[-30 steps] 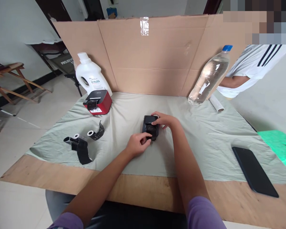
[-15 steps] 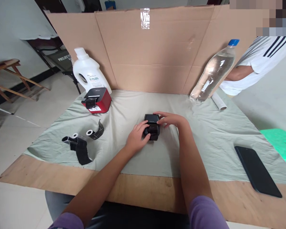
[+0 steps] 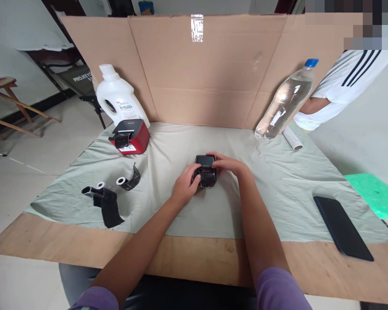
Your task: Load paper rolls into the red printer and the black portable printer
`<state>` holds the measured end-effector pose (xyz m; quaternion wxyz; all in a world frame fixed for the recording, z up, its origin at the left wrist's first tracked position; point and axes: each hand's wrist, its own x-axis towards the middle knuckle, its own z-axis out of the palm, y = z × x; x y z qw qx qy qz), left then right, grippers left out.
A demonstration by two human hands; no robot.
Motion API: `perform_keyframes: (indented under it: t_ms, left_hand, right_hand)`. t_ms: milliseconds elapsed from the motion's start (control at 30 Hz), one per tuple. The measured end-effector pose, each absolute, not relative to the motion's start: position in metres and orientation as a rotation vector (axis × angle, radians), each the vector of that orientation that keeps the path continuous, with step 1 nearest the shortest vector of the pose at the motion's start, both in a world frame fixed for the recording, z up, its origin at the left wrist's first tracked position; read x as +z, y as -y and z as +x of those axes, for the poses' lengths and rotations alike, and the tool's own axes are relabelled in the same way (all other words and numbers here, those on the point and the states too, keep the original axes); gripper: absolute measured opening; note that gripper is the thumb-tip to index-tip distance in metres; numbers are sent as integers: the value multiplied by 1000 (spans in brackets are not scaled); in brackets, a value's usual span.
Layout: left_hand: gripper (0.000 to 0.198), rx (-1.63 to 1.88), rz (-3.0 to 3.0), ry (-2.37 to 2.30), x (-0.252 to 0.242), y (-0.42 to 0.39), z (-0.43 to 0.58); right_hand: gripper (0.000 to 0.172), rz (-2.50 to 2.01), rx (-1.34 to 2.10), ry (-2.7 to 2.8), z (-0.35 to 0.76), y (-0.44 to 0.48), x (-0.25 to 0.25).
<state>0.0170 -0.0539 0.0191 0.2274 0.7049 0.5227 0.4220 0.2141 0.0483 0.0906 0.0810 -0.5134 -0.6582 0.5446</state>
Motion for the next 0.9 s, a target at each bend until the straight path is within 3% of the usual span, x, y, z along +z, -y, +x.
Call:
perform_keyframes:
  t_ms: [167,300,433,533,600,767,900]
  left_hand:
    - [46,1197,1825,-1481,13,52,14]
    - [58,1047,1756,-1609,12,49,14]
    - [73,909,1845,-1586,13,48,12]
    - [92,867,1875,-1565,11,50,9]
    - [98,858,1863,-1587,11,49,10]
    - [91,915,1890,-1606,31,28,31]
    - [91,938,1949,-1555,54,-17,80]
  right_hand:
    - [62,-1291,1652,1694,238,-51,48]
    - [59,-1163,1285,1767,242,-37,12]
    - [83,-1052,698,2146,237,-6,-3]
    - [102,-1087,486,2301,230,10,-1]
    - [105,-1094,485,2288,227,13,3]
    - [86,-920,690,2060,239,-4,11]
    - [86,-998,707,1852,283,-33,20]
